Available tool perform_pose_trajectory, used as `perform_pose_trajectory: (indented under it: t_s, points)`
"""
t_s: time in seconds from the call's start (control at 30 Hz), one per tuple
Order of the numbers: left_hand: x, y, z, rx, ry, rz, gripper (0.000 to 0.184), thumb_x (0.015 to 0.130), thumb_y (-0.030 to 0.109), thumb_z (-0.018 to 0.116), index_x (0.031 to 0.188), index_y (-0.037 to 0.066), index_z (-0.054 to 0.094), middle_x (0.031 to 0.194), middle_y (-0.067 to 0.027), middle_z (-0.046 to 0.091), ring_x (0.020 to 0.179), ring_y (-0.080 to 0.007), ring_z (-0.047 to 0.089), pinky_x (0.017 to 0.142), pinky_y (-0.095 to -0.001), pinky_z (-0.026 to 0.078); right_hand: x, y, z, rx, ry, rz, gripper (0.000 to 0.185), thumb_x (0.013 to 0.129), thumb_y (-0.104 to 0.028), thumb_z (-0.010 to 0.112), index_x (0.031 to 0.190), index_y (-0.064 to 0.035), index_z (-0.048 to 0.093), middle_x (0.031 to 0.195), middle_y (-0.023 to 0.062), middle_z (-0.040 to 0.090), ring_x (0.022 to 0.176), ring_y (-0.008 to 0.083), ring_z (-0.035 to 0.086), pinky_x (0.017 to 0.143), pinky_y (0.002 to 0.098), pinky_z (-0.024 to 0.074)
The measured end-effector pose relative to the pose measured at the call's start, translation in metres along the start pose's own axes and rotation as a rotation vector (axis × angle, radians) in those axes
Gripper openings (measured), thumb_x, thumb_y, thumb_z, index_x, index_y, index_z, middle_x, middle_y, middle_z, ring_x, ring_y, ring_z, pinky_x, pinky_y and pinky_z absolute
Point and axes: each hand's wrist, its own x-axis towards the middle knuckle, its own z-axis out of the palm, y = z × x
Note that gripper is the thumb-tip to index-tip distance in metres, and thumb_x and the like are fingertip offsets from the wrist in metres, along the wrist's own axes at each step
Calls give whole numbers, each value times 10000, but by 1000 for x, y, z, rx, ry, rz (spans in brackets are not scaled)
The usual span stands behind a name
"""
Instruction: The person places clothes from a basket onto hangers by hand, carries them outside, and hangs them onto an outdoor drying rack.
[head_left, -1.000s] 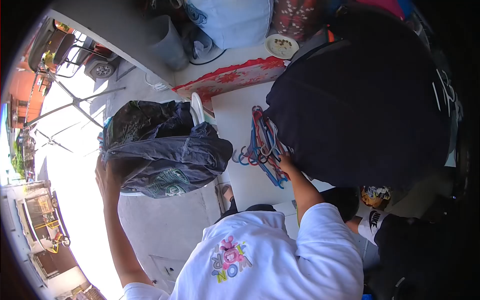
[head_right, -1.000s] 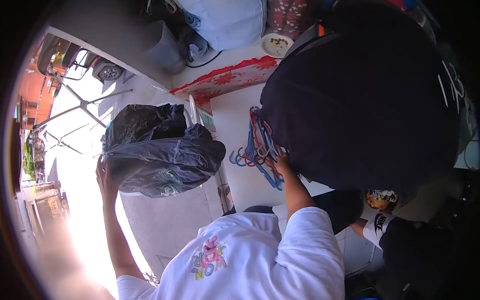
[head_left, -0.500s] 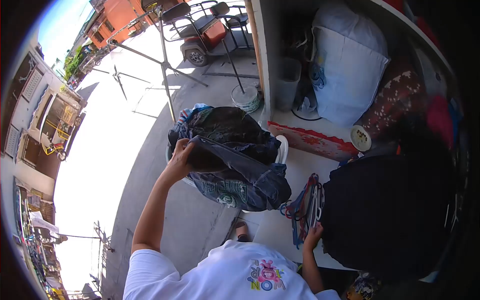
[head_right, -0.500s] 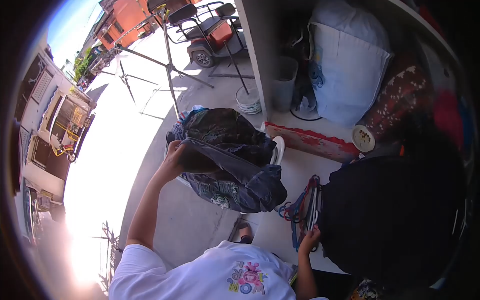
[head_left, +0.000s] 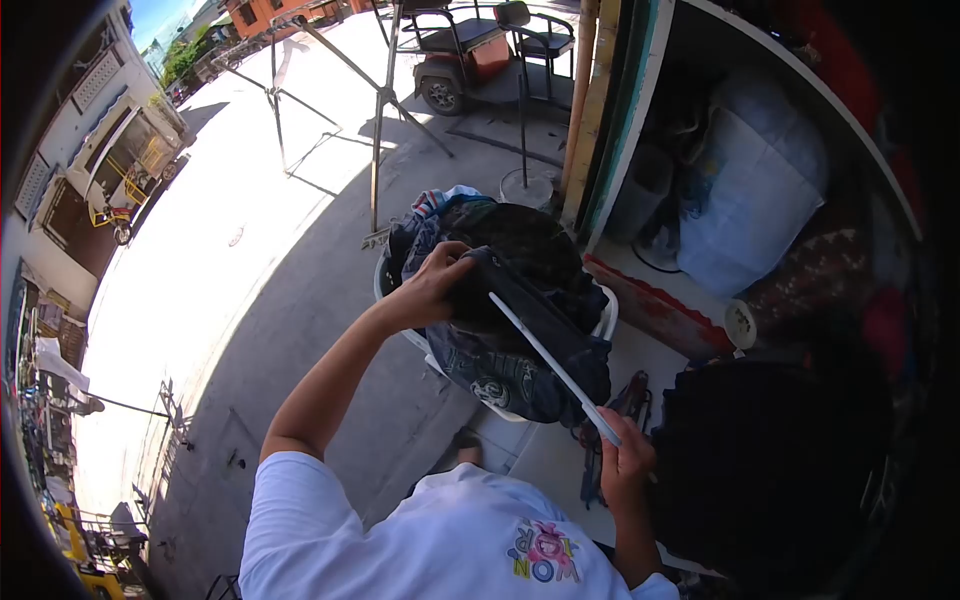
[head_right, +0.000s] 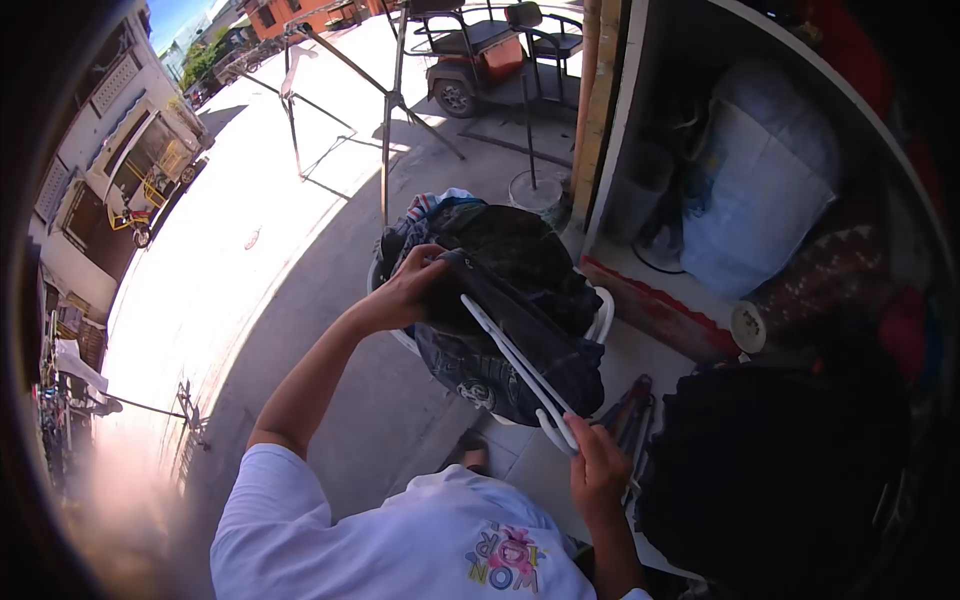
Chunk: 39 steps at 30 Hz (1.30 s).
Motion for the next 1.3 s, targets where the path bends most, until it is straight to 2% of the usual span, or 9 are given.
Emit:
perform_pose_trajectory:
  t_s: [0.3,0.43,0.5,0.57,0.67,0.77,0.9,1.1,1.3]
  points:
    - [-12,94,-26,161,-66,145,529,625,-52,604,1126,102,534,1326,-122,313,1204,-313,359,952,-391,402,118,-6,71,113,35,-184,121,853,-96,531,957,-45,563,793,129,584,712,332,587,593,373,465]
    - [-4,102,-67,680,497,231,334,728,125,646,1056,141,584,1168,-62,513,1038,-249,530,800,-375,490,145,-4,38,352,109,-292,111,834,-65,552,923,-23,603,792,122,606,695,232,607,599,307,446]
    - [3,90,-67,553,336,146,274,747,153,635,1016,133,586,1072,-62,554,965,-244,558,765,-360,489,146,-5,22,323,63,-135,166,826,-46,551,983,-31,605,783,82,581,689,212,577,626,286,444]
    - [10,91,-63,427,177,70,221,766,182,624,976,124,589,977,-62,595,893,-239,587,730,-345,488,155,-26,8,-288,496,-467,191,821,-28,552,1007,-48,588,873,80,558,748,227,560,640,302,450]
    - [22,109,-59,421,404,238,144,796,175,594,909,86,578,828,-63,607,785,-252,598,680,-345,472,132,-27,11,-141,617,-628,209,789,-12,578,994,-53,565,964,88,535,827,257,552,658,329,457]
    - [35,150,-79,375,485,279,143,806,169,592,907,68,579,849,-74,603,797,-267,595,660,-354,467,132,-24,18,-214,320,-647,222,703,-4,609,910,-42,539,949,88,536,873,250,552,696,356,464]
    - [51,192,-108,272,671,306,137,813,114,580,925,35,578,844,-116,605,783,-266,602,685,-314,461,143,-16,-13,-294,434,-663,183,709,-61,597,881,-55,531,939,72,538,911,230,536,761,371,437]
    - [85,235,-147,127,728,491,148,817,175,576,908,59,588,805,-125,606,772,-281,596,675,-334,441,156,-52,-96,-1157,-47,-448,83,704,-147,560,735,-87,608,840,-2,593,1035,170,450,836,337,344]
    - [118,210,-171,-51,612,389,174,849,187,539,903,24,564,715,-65,551,685,-140,511,658,-278,400,110,-80,-185,-570,176,-715,177,679,-233,674,627,-104,564,694,-35,549,920,169,501,794,337,351]
